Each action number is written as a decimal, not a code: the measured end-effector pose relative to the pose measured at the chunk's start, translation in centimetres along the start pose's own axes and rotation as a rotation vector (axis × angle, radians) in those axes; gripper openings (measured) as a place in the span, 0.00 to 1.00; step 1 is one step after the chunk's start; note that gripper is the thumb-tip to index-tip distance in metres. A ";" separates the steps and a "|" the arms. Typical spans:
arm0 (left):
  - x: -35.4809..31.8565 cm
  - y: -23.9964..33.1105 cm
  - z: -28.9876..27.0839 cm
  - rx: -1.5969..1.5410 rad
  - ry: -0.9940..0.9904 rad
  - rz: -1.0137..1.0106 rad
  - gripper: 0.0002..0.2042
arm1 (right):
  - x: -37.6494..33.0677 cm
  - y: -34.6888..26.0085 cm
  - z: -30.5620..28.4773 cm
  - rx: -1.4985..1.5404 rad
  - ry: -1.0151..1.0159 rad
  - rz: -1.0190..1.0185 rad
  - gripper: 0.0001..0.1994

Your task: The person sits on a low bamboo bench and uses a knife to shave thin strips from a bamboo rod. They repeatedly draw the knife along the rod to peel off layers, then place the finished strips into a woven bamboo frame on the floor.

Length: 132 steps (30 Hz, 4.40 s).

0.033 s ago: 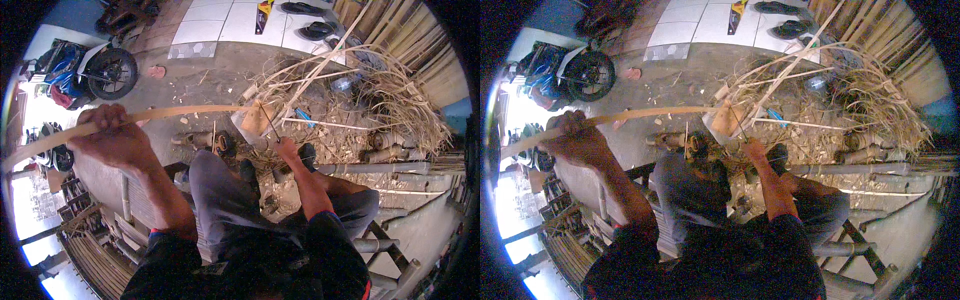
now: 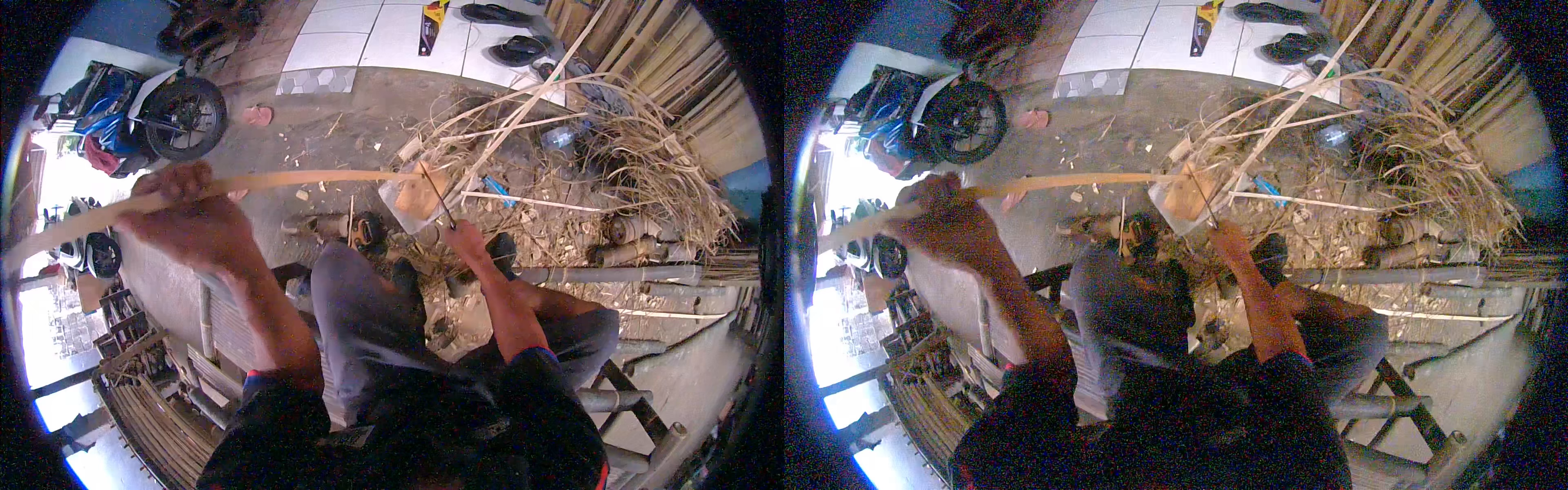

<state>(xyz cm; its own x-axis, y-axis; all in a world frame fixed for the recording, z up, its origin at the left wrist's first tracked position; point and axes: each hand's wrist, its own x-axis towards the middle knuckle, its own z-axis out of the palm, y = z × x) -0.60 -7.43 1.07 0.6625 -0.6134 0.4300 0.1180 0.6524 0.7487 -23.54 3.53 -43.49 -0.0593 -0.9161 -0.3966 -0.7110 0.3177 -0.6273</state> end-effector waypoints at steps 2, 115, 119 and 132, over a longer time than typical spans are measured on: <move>-0.4 -0.3 -0.8 -0.088 -0.041 -0.059 0.28 | -2.4 -4.7 -2.9 -0.022 0.040 -0.137 0.20; -2.2 2.6 -3.2 -0.015 -0.344 -0.002 0.18 | -16.3 -10.8 -2.9 0.069 0.328 -0.336 0.23; -1.6 -1.3 -6.7 -0.140 -0.317 -0.195 0.21 | -16.4 -13.4 -4.5 0.213 0.192 -0.246 0.24; -1.9 3.3 -5.2 0.048 -0.313 0.201 0.14 | -17.6 -15.7 -6.4 0.214 0.108 -0.196 0.20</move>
<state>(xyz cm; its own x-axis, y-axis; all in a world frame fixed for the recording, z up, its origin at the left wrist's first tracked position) 2.40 -1.81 0.04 0.4098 -0.5862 0.6989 -0.0316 0.7566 0.6532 -15.83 13.12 -22.40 -0.0177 -0.9821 -0.1874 -0.5529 0.1658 -0.8166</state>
